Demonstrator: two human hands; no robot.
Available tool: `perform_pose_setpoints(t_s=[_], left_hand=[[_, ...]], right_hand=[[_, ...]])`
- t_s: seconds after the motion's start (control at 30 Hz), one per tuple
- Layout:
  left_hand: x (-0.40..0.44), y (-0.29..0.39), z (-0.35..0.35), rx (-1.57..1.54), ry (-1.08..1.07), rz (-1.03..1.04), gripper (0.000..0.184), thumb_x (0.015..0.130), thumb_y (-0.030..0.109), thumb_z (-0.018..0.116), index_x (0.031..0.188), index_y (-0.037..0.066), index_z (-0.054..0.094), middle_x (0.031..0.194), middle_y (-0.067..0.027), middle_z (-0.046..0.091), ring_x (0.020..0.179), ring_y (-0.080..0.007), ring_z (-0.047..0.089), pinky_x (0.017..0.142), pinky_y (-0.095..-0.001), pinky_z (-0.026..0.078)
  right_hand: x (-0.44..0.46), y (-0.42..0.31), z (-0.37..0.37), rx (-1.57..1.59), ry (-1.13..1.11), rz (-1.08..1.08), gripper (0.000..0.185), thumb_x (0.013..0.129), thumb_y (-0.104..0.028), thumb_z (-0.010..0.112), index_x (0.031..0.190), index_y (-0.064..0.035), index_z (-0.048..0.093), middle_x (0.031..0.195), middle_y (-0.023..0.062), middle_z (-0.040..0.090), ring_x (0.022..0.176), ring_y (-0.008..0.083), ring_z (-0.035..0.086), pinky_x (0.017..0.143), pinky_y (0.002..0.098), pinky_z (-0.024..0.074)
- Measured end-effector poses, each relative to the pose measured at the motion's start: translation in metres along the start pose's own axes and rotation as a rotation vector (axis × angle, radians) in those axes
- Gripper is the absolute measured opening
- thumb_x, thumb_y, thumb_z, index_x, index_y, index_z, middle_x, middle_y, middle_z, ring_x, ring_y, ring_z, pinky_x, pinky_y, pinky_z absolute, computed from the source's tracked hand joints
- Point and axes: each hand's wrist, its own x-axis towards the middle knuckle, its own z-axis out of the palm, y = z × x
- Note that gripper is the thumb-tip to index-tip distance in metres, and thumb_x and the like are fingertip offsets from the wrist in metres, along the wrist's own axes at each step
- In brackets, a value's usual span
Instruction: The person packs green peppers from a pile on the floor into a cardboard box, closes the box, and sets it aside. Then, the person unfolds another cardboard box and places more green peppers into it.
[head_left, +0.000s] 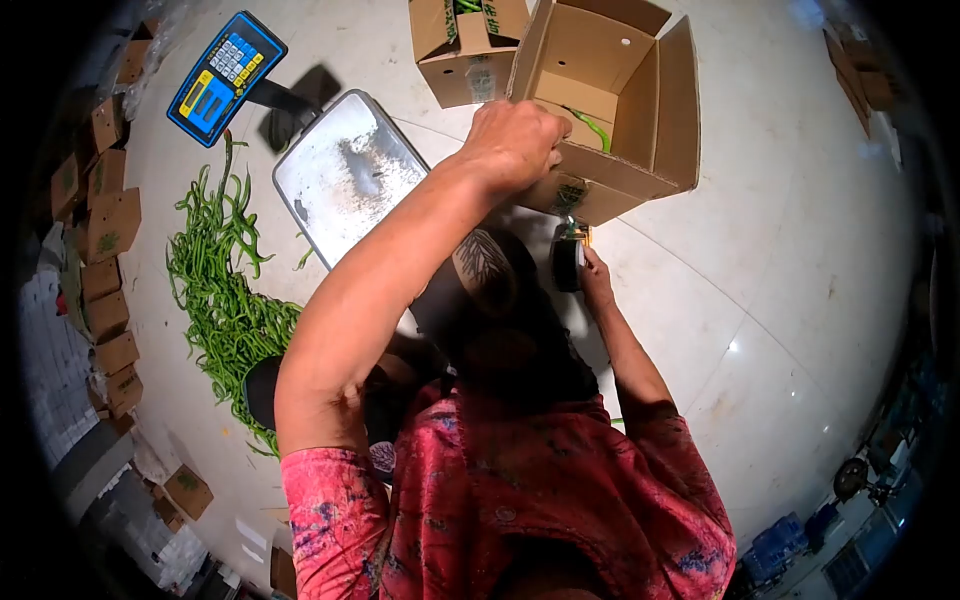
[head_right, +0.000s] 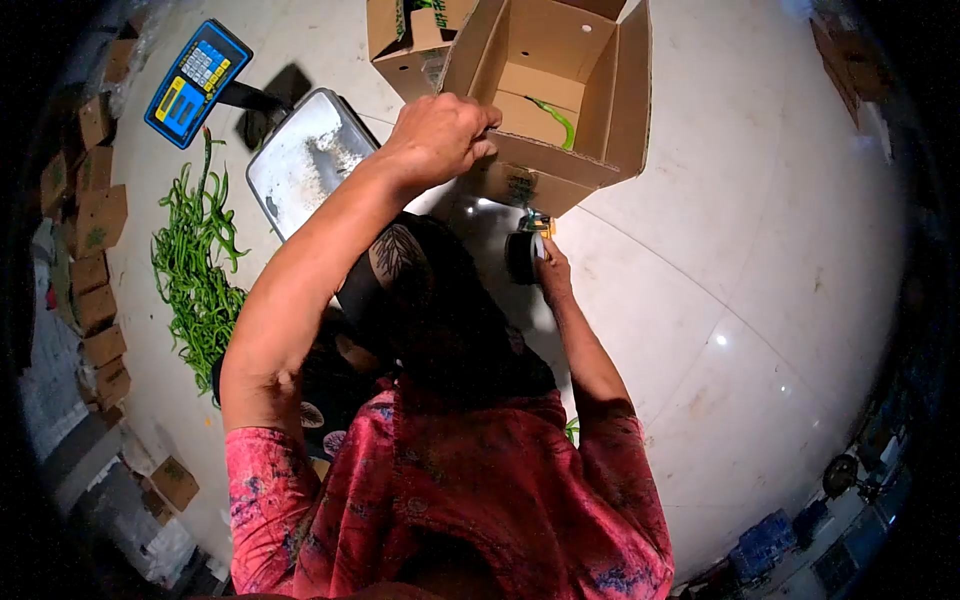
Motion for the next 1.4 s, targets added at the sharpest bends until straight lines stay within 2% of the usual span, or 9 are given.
perform_pose_setpoints(t_s=[0.13,0.17,0.27,0.47,0.63,0.9,1.03,1.27,1.4], left_hand=[[0.004,-0.002,0.006,0.120,-0.049,0.012,0.016,0.086,0.021,0.062,0.098,0.012,0.068,0.090,-0.0137,0.069,0.088,-0.0348,0.066,0.074,-0.0459,0.052],[0.007,-0.005,0.010,0.171,-0.063,0.004,0.016,0.086,0.020,0.061,0.098,0.013,0.068,0.091,-0.0132,0.069,0.088,-0.0344,0.066,0.074,-0.0458,0.053],[0.016,-0.021,0.025,0.237,-0.027,-0.021,0.019,0.085,0.019,0.061,0.101,0.016,0.069,0.095,-0.0107,0.070,0.088,-0.0328,0.067,0.075,-0.0453,0.054],[0.007,-0.010,0.009,0.139,0.182,0.037,0.038,0.071,0.011,0.072,0.108,0.019,0.065,0.101,-0.0084,0.064,0.089,-0.0339,0.065,0.077,-0.0465,0.053],[-0.018,0.015,-0.022,0.023,0.587,0.200,0.032,0.066,0.004,0.072,0.095,0.012,0.060,0.090,-0.0100,0.056,0.084,-0.0322,0.062,0.064,-0.0445,0.053],[-0.076,-0.031,-0.026,-0.111,0.621,0.038,0.028,0.074,0.006,0.066,0.101,0.012,0.065,0.091,-0.0111,0.060,0.088,-0.0334,0.062,0.075,-0.0432,0.052],[-0.095,-0.062,-0.009,-0.109,0.259,-0.016,0.024,0.077,0.012,0.066,0.101,0.010,0.066,0.096,-0.0139,0.062,0.091,-0.0366,0.062,0.079,-0.0450,0.050],[-0.101,-0.075,0.010,-0.670,-0.205,-0.015,0.038,0.078,0.043,0.074,0.091,0.008,0.069,0.105,-0.0146,0.065,0.106,-0.0281,0.060,0.093,-0.0383,0.045],[-0.081,-0.063,0.018,-0.449,0.102,0.015,0.041,0.077,0.036,0.075,0.109,0.011,0.066,0.104,-0.0161,0.065,0.105,-0.0317,0.060,0.091,-0.0403,0.046]], right_hand=[[-0.015,-0.059,-0.001,-0.427,-0.312,0.262,0.031,0.085,-0.003,0.057,0.115,-0.0066,0.064,0.103,0.0072,0.067,0.096,0.0157,0.061,0.086,0.0271,0.0477],[-0.018,-0.047,-0.003,-0.510,-0.371,-0.181,0.035,0.085,0.002,0.052,0.116,-0.0085,0.064,0.099,0.0060,0.068,0.091,0.0142,0.060,0.082,0.0284,0.0483],[-0.033,-0.045,0.004,-0.728,-0.481,-0.131,0.026,0.088,-0.006,0.056,0.113,-0.0077,0.064,0.103,0.0134,0.068,0.090,0.0154,0.061,0.082,0.0317,0.0496],[-0.050,-0.016,-0.045,-0.695,-0.125,-0.378,0.029,0.078,-0.004,0.063,0.105,-0.0107,0.067,0.094,0.0171,0.068,0.086,0.0308,0.066,0.076,0.0369,0.0511],[-0.036,0.023,-0.090,-0.974,0.008,-0.069,0.032,0.072,-0.004,0.066,0.104,-0.0040,0.066,0.094,0.0197,0.064,0.091,0.0340,0.064,0.084,0.0411,0.0506],[-0.039,-0.166,-0.036,0.506,-0.101,0.157,0.034,0.093,-0.016,0.053,0.125,-0.0048,0.054,0.116,0.0088,0.062,0.105,0.0208,0.061,0.088,0.0380,0.0511],[-0.059,-0.153,-0.066,0.832,-0.211,0.296,0.042,0.095,-0.031,0.053,0.126,-0.0026,0.053,0.133,0.0192,0.052,0.127,0.0431,0.047,0.092,0.0476,0.0494],[-0.066,-0.145,-0.046,0.892,-0.072,0.316,0.068,0.088,-0.056,0.060,0.129,-0.0031,0.048,0.141,0.0198,0.043,0.125,0.0398,0.048,0.091,0.0457,0.0501],[-0.047,-0.136,-0.053,0.687,-0.062,0.278,0.067,0.087,-0.057,0.061,0.125,-0.0026,0.052,0.123,0.0179,0.060,0.110,0.0343,0.061,0.082,0.0404,0.0559]])
